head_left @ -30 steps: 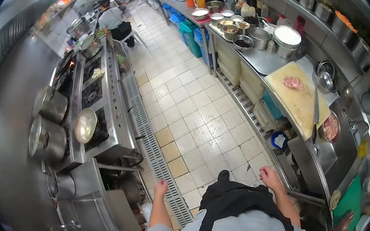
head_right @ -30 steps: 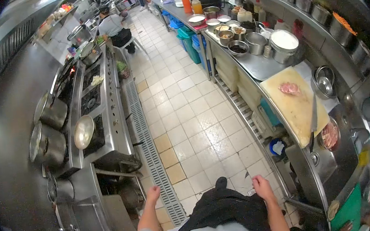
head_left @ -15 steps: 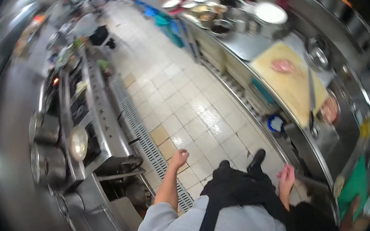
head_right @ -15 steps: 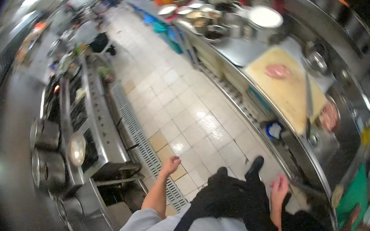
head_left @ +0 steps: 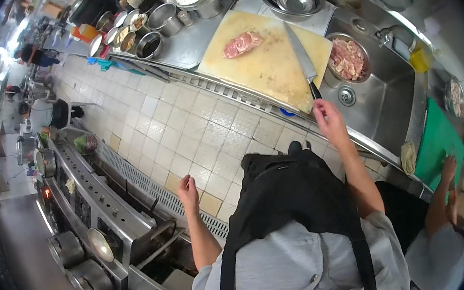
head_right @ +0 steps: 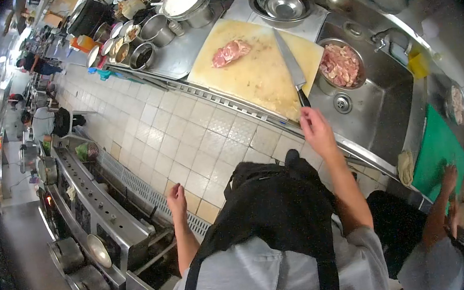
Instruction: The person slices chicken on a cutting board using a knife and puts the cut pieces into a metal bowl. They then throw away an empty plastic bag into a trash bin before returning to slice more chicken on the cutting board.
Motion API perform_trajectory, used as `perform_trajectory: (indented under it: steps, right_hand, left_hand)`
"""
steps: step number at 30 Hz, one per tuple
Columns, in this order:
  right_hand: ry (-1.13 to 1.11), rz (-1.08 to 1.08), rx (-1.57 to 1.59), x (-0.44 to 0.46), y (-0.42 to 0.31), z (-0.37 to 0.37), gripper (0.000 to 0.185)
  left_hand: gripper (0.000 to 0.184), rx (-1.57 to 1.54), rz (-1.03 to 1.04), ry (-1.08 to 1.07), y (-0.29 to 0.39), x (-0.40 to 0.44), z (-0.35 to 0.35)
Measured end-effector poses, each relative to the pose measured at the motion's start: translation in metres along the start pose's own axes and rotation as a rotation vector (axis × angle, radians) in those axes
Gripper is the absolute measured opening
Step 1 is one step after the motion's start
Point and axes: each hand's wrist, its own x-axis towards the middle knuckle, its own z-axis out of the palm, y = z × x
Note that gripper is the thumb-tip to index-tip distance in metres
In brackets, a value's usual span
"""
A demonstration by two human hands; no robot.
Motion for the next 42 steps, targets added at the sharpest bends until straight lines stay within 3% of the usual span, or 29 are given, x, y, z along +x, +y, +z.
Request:
perform_trajectory:
  steps: [5, 11, 16, 21, 22, 25, 27, 29, 33, 35, 36, 37, 39, 41, 42]
  right_hand:
    - [-0.056, 0.009, -0.081, 0.048, 0.021, -0.011, 0.033]
    - [-0.115, -0.002, -0.297, 0.072, 0.043, 0.013, 0.041]
    - [-0.107, 0.215, -0.292, 0.083, 0.029, 0.025, 0.05]
    - [-0.042, 0.292, -0.418, 0.084, 0.012, 0.035, 0.051]
    - [-0.021, 0.322, -0.403, 0.08, 0.004, 0.038, 0.051]
    - [0.059, 0.354, -0.405, 0.058, -0.013, 0.05, 0.051]
    - [0.136, 0.472, -0.303, 0.04, -0.027, 0.06, 0.051]
    - [0.154, 0.554, -0.313, 0.015, -0.022, 0.069, 0.052]
    - [0.129, 0.626, -0.208, -0.006, -0.033, 0.078, 0.057]
    - [0.187, 0.529, -0.225, -0.016, -0.028, 0.08, 0.059]
    - [0.188, 0.507, -0.189, -0.019, -0.027, 0.08, 0.057]
    - [0.189, 0.507, -0.181, -0.018, -0.029, 0.079, 0.057]
    - [0.17, 0.526, -0.139, -0.016, -0.03, 0.079, 0.055]
    - [0.191, 0.501, -0.119, -0.019, -0.026, 0.08, 0.054]
    - [0.195, 0.504, -0.114, -0.02, -0.026, 0.079, 0.054]
  left_hand:
    - [0.031, 0.032, 0.139, -0.043, 0.07, 0.009, 0.043]
    - [0.025, -0.03, 0.328, -0.139, 0.168, 0.086, 0.093]
    - [0.022, -0.074, 0.544, -0.247, 0.243, 0.168, 0.143]
    - [0.026, -0.014, 0.869, -0.398, 0.31, 0.226, 0.194]
    - [0.036, 0.003, 0.986, -0.42, 0.319, 0.235, 0.205]
    - [0.047, -0.018, 0.919, -0.652, 0.342, 0.246, 0.237]
    - [0.05, 0.047, 0.998, -0.67, 0.355, 0.243, 0.248]
    - [0.05, 0.159, 1.243, -0.454, 0.36, 0.246, 0.267]
    - [0.044, 0.275, 1.173, -0.584, 0.363, 0.28, 0.288]
    - [0.031, -0.168, 0.63, -0.84, 0.37, 0.298, 0.289]
    - [0.036, -0.216, 0.391, -0.952, 0.375, 0.303, 0.285]
    - [0.036, -0.209, 0.394, -0.949, 0.384, 0.306, 0.276]
    - [0.039, 0.001, 0.105, -1.059, 0.394, 0.314, 0.261]
    - [0.038, 0.157, 0.148, -1.003, 0.379, 0.335, 0.262]
    - [0.033, 0.327, 0.435, -0.79, 0.374, 0.341, 0.26]
